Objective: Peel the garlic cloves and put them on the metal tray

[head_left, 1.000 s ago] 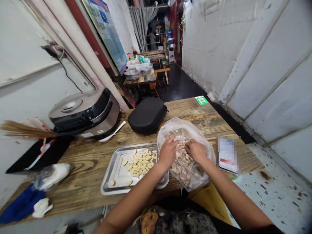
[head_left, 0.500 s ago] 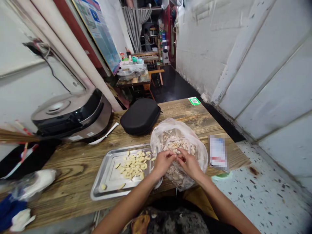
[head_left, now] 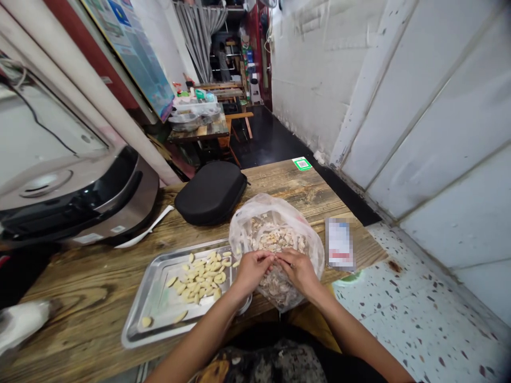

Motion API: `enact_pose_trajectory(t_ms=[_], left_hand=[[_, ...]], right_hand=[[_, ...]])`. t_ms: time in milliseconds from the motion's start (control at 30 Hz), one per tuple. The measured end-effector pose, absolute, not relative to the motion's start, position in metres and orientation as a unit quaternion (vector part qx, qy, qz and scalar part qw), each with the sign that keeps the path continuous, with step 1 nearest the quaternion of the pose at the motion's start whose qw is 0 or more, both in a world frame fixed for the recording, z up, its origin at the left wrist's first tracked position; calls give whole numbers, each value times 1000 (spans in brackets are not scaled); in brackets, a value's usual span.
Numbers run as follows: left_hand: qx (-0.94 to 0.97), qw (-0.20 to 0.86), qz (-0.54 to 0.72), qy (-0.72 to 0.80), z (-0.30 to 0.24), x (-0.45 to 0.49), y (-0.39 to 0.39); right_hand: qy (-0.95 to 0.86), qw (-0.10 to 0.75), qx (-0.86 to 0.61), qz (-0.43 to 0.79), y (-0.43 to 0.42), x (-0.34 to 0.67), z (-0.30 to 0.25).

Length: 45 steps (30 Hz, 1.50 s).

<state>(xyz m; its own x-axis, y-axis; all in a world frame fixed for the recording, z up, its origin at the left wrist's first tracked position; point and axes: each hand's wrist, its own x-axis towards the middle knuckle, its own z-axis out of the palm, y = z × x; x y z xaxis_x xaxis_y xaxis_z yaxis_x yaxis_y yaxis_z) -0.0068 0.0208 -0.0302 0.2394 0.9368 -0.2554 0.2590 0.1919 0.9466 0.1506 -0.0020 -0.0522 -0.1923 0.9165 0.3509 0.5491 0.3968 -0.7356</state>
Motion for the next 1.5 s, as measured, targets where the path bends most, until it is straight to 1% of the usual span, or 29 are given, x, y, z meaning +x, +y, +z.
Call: enact_pose_trajectory(t_ms=[167, 400, 600, 733, 867, 967, 1133, 1267, 1367, 1433, 1500], left_hand=[[575, 522, 313, 547, -22, -1, 17], [655, 382, 316, 571, -20, 6, 11], [703, 301, 317, 561, -21, 10, 10], [712, 282, 311, 563, -20, 13, 12], [698, 300, 308, 573, -19, 13, 14], [681, 325, 310, 578, -20, 12, 17], [625, 424, 327, 568, -23, 12, 20], [581, 474, 359, 556, -27, 13, 21], [593, 450, 355, 565, -28, 12, 23], [615, 419, 340, 575, -27, 10, 25], [639, 372, 330, 587, -23, 8, 27]], right_hand=[[-746, 390, -488, 231, 0, 151, -49], [-741, 404, -485, 229, 1, 152, -49], [-729, 430, -482, 226, 1, 152, -51], [-723, 449, -479, 214, 2, 152, -55], [-702, 474, -477, 235, 4, 153, -60], [-671, 492, -483, 272, 4, 153, -64], [-608, 512, -487, 362, 5, 154, -66], [-517, 508, -486, 489, 7, 154, -63], [-397, 528, -466, 588, 9, 153, -60], [-323, 560, -442, 622, 11, 154, -57], [-285, 578, -423, 637, 11, 156, -54]])
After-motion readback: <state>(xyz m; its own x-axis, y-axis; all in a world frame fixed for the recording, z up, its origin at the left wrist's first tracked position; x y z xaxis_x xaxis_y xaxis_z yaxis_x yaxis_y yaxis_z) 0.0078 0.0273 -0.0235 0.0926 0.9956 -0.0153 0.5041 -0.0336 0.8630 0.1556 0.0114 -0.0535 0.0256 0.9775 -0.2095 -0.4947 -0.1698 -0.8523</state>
